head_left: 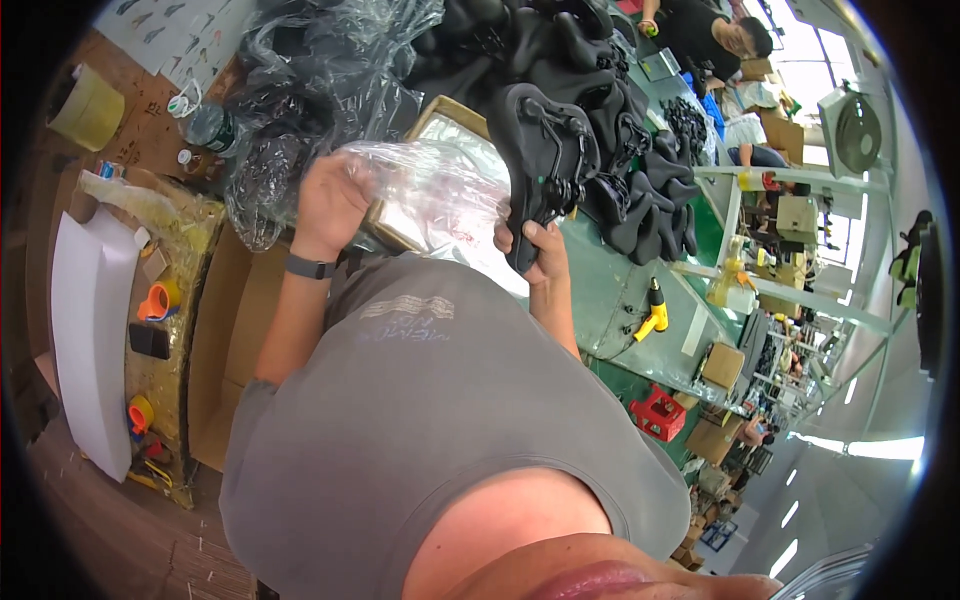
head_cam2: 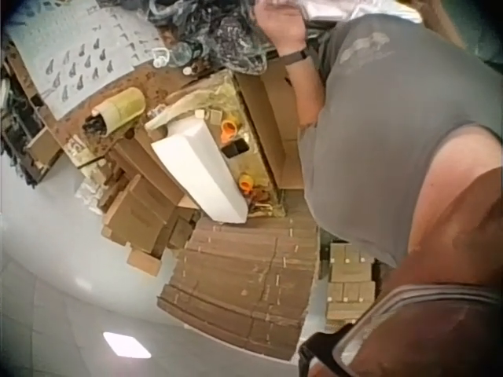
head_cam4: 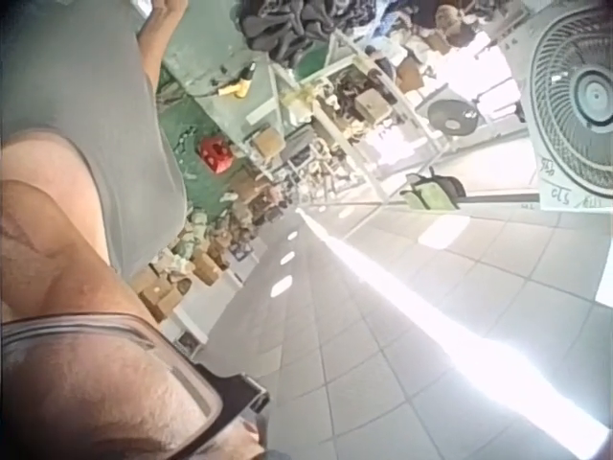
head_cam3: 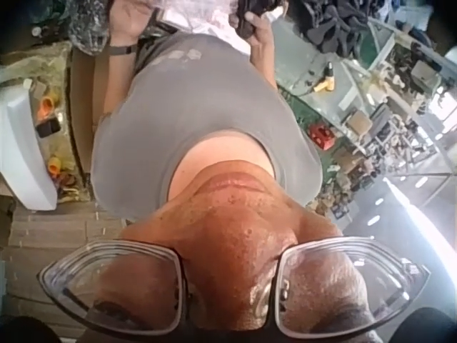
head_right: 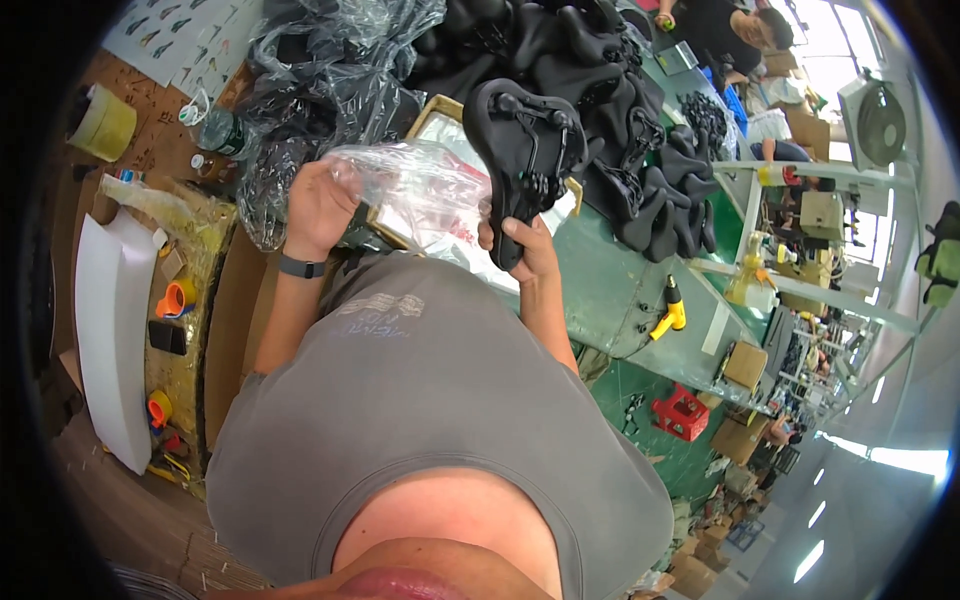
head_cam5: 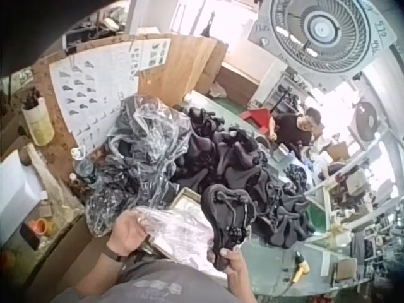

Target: Wiping and inspecting bicycle seats at a manufacturing workstation.

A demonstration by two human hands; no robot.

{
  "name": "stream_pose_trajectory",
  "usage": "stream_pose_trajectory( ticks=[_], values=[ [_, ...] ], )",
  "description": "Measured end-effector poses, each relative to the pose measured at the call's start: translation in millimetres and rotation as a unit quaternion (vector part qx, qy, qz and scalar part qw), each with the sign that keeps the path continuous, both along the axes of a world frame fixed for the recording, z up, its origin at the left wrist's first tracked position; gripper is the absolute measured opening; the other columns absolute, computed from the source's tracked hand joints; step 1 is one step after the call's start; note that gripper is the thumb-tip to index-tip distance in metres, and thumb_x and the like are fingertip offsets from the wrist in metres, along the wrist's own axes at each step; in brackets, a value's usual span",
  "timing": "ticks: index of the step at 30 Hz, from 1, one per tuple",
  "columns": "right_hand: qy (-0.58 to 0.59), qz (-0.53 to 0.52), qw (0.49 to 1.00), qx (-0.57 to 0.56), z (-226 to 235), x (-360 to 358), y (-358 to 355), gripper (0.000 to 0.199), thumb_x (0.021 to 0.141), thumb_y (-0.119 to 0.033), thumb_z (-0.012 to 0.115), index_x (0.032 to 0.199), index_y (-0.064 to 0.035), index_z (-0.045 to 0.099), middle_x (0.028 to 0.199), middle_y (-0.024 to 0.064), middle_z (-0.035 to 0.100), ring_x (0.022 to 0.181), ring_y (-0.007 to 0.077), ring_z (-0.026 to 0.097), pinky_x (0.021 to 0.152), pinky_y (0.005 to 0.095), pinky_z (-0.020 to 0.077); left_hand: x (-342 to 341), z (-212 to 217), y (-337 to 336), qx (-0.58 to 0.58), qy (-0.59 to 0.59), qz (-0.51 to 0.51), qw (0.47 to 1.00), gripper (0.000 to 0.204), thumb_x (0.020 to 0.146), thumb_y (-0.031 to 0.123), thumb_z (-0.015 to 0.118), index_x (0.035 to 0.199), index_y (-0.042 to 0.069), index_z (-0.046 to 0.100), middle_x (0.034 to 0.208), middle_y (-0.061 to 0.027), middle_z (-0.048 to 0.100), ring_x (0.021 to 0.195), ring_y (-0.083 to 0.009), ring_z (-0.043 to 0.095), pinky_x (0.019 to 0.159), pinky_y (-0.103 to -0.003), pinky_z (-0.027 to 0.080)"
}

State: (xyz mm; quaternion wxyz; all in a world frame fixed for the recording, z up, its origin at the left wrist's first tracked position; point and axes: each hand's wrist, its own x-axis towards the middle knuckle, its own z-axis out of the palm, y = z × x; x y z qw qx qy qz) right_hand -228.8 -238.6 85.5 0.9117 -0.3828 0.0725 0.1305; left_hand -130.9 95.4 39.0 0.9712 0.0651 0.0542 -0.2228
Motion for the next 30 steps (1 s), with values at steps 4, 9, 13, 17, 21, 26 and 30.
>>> stream_pose_trajectory(
  ticks=[4, 9, 13, 17, 21, 26, 30],
  values=[
    [-0.030, 0.097, 0.965, -0.243, 25.6, -3.3, 0.7, 0.069, 0.072, 0.001, 0.082, 0.136, 0.0038, 0.056, 0.121, 0.0184, 0.067, 0.083, 0.0271, 0.069, 0.071, 0.0396, 0.0550, -5.3, 30.5, -31.8, 0.354, -0.036, -0.003, 0.935, 0.015, 0.106, 0.017, 0.066, 0.100, 0.005, 0.071, 0.087, 0.0015, 0.065, 0.081, -0.0099, 0.061, 0.069, -0.024, 0.048],
    [-0.032, 0.074, 0.670, -0.738, 38.7, -6.1, 37.1, 0.114, 0.073, 0.008, 0.079, 0.169, -0.0107, 0.020, 0.119, 0.0187, 0.075, 0.107, 0.0391, 0.074, 0.094, 0.0442, 0.0573, -11.6, 60.1, -78.7, 0.604, -0.293, 0.231, 0.705, 0.019, 0.101, 0.019, 0.074, 0.098, 0.001, 0.080, 0.081, -0.0025, 0.068, 0.073, -0.0147, 0.064, 0.066, -0.033, 0.050],
    [-0.026, 0.009, 0.637, -0.770, 2.0, -2.8, 23.2, 0.111, 0.078, 0.005, 0.076, 0.171, -0.0167, 0.019, 0.121, 0.0195, 0.075, 0.102, 0.0424, 0.074, 0.089, 0.0465, 0.0572, -24.0, 61.5, -93.8, 0.548, -0.445, 0.116, 0.699, 0.010, 0.096, 0.004, 0.074, 0.104, 0.001, 0.077, 0.088, -0.0057, 0.065, 0.078, -0.0146, 0.060, 0.071, -0.029, 0.049],
    [-0.117, 0.108, 0.518, -0.841, 3.6, 10.6, 3.8, 0.108, 0.080, 0.003, 0.076, 0.170, -0.0144, 0.020, 0.119, 0.0217, 0.074, 0.103, 0.0434, 0.072, 0.087, 0.0453, 0.0571, -12.0, 71.2, -83.9, 0.508, -0.302, 0.136, 0.795, 0.020, 0.094, -0.001, 0.072, 0.114, 0.004, 0.073, 0.103, -0.0040, 0.068, 0.079, -0.0140, 0.061, 0.073, -0.029, 0.052],
    [-0.005, 0.050, 0.775, -0.631, -44.1, 31.4, -14.6, 0.115, 0.082, 0.006, 0.074, 0.171, -0.0082, 0.002, 0.112, 0.0191, 0.074, 0.091, 0.0330, 0.074, 0.079, 0.0435, 0.0588, -25.4, 93.1, -85.1, 0.439, -0.605, -0.012, 0.664, 0.022, 0.089, -0.001, 0.073, 0.111, 0.003, 0.073, 0.107, -0.0146, 0.073, 0.101, -0.0309, 0.073, 0.087, -0.038, 0.057],
    [0.122, -0.015, 0.964, -0.234, -31.3, 73.5, -8.7, 0.051, 0.089, 0.004, 0.071, 0.136, -0.0022, 0.054, 0.103, 0.0155, 0.071, 0.080, 0.0239, 0.072, 0.069, 0.0386, 0.0611, -1.6, 44.6, -74.6, 0.486, -0.122, -0.068, 0.863, 0.052, 0.102, 0.027, 0.074, 0.141, -0.002, 0.055, 0.107, -0.0038, 0.069, 0.093, -0.0091, 0.067, 0.077, -0.027, 0.054],
    [-0.027, -0.068, 0.912, -0.404, -13.1, 91.7, 25.6, 0.027, 0.100, -0.007, 0.064, 0.126, 0.0011, 0.064, 0.109, 0.0093, 0.074, 0.096, 0.0193, 0.068, 0.087, 0.0326, 0.0527, 8.9, 18.0, -95.8, 0.564, -0.135, -0.048, 0.813, 0.063, 0.102, 0.031, 0.075, 0.146, -0.004, 0.048, 0.117, -0.0120, 0.068, 0.097, -0.0155, 0.069, 0.085, -0.031, 0.057]
  ],
)
